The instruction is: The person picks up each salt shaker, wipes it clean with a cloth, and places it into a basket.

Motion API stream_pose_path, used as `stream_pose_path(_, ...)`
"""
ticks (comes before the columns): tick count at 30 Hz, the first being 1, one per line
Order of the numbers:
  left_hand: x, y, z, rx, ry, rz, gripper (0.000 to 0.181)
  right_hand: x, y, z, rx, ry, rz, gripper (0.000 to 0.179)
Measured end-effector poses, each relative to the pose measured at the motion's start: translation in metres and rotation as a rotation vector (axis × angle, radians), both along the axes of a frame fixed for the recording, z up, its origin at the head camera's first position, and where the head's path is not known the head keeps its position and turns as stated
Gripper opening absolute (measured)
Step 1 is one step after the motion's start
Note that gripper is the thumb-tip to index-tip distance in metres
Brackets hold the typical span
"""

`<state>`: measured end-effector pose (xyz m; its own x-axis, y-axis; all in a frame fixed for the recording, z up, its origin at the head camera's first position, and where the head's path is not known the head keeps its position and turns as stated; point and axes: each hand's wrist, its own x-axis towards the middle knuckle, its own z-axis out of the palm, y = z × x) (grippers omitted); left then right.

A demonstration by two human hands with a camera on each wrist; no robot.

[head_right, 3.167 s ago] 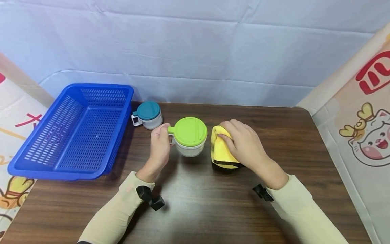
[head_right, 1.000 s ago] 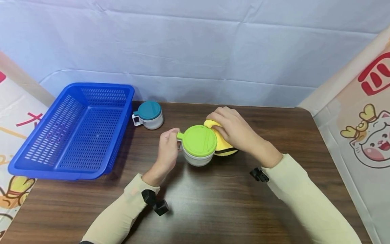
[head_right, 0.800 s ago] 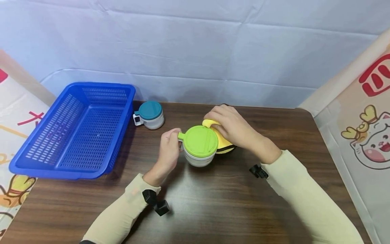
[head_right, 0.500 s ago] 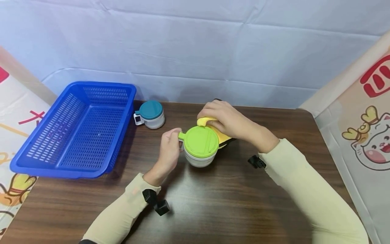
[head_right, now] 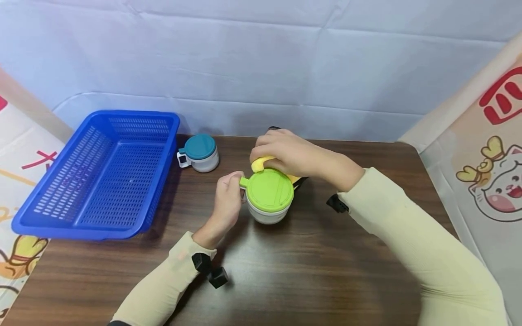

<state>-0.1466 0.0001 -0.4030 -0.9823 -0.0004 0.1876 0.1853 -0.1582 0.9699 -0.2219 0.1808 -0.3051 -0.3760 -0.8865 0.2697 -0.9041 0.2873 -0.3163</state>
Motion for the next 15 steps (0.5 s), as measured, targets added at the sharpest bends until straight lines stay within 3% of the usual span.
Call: stream_pose_path(15, 0.0, 0.001, -0.006, 0.027, 0.027, -0.04, 0.033, 0.016, -0.024, 0.016, 0.238, 0.097, -0.048, 0.023)
